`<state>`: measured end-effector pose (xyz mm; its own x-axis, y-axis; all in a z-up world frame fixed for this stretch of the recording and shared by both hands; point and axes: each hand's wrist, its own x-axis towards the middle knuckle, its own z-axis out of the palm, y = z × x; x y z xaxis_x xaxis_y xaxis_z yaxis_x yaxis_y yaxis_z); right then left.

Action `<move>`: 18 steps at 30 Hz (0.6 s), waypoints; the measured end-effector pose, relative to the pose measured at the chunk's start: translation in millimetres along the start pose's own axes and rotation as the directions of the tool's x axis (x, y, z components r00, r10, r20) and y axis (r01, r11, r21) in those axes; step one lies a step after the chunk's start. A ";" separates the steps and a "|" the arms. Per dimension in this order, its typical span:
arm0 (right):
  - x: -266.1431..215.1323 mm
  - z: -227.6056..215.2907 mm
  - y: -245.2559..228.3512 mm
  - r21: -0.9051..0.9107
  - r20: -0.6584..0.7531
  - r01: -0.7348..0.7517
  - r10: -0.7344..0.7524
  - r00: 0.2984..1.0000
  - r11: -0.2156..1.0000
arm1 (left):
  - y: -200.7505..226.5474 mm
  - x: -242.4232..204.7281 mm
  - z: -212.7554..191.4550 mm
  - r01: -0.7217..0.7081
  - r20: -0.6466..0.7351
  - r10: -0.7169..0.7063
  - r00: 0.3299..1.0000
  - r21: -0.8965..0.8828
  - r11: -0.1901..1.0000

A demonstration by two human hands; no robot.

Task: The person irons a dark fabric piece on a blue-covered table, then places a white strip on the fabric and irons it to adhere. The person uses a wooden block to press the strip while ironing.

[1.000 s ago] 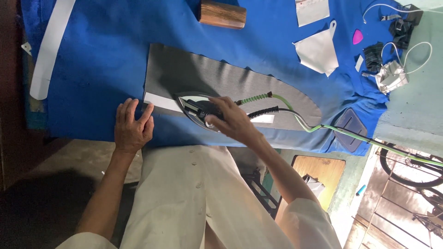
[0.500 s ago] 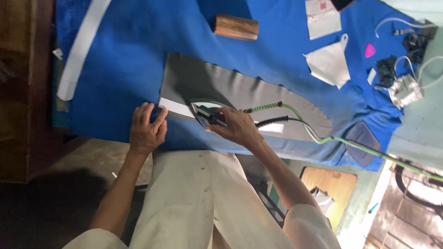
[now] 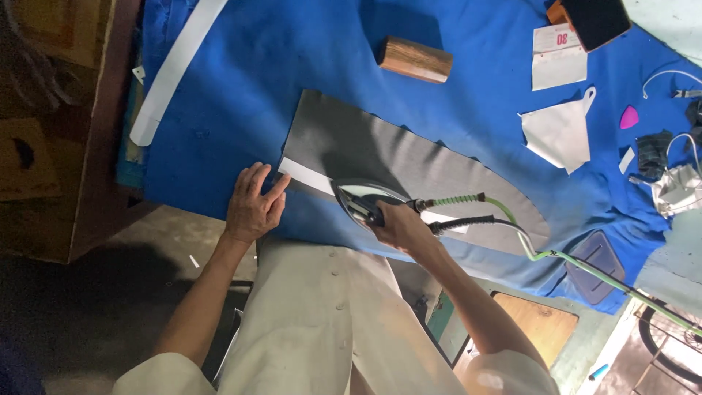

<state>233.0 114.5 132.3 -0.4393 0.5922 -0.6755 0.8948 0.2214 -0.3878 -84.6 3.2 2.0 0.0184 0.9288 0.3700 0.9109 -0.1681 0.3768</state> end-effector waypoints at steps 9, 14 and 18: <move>-54.8 -45.6 25.9 -0.038 0.216 -0.144 0.149 0.965 0.989 | -9.1 6.5 -0.4 -0.014 0.033 0.016 0.999 -0.045 0.999; -52.1 -46.0 6.1 -0.010 0.061 0.013 -0.013 0.998 1.000 | -10.3 1.7 2.3 -0.020 0.038 0.021 0.999 -0.017 1.000; 5.4 -23.9 -20.9 -0.041 0.049 0.175 -0.173 0.984 0.984 | -6.5 7.4 -2.5 -0.017 0.026 0.017 1.000 -0.009 1.000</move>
<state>213.8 131.6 151.7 -0.5909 0.5060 -0.6283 0.8065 0.3531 -0.4742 -91.4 10.3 4.4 0.0447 0.9341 0.3541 0.9068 -0.1866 0.3780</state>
